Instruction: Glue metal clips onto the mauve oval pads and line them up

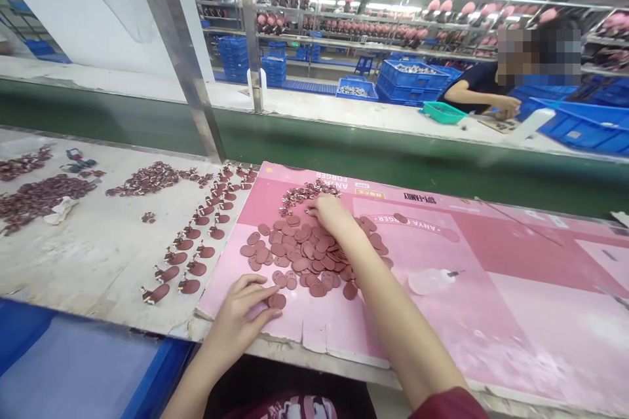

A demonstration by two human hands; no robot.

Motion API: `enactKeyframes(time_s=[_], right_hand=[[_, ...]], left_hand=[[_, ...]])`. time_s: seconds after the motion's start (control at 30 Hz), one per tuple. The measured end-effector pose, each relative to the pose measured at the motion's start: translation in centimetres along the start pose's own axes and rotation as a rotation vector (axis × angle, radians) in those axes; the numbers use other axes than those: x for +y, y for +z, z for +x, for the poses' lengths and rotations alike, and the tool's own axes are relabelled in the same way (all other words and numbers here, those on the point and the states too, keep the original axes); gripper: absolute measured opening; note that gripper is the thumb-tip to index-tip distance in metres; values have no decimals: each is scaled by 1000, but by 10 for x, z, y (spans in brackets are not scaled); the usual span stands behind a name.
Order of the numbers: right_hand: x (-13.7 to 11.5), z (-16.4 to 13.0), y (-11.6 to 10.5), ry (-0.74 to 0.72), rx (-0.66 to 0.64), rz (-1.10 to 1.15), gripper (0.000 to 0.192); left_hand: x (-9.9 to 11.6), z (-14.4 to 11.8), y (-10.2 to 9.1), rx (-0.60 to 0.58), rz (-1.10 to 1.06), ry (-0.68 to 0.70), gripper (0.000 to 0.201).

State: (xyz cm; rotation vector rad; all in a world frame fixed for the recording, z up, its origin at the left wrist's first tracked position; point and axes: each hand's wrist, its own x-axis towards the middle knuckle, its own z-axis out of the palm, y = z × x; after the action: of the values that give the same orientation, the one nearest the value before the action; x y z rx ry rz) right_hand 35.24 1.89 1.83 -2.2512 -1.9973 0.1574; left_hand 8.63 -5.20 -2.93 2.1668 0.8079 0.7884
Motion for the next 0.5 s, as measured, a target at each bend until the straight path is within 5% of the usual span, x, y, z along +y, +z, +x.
enactKeyframes(time_s=[0.17,0.33,0.5], right_hand=[[-11,-17,-11,103,30,47,20],[-36,-94,-13,137,136,229,30],[-74,-161,11,214,160,1024,33]], left_hand=[[2,0,0,20,23,66,29],[3,-3,3,42,55,52,27],[7,-2,4,38,50,34,28]])
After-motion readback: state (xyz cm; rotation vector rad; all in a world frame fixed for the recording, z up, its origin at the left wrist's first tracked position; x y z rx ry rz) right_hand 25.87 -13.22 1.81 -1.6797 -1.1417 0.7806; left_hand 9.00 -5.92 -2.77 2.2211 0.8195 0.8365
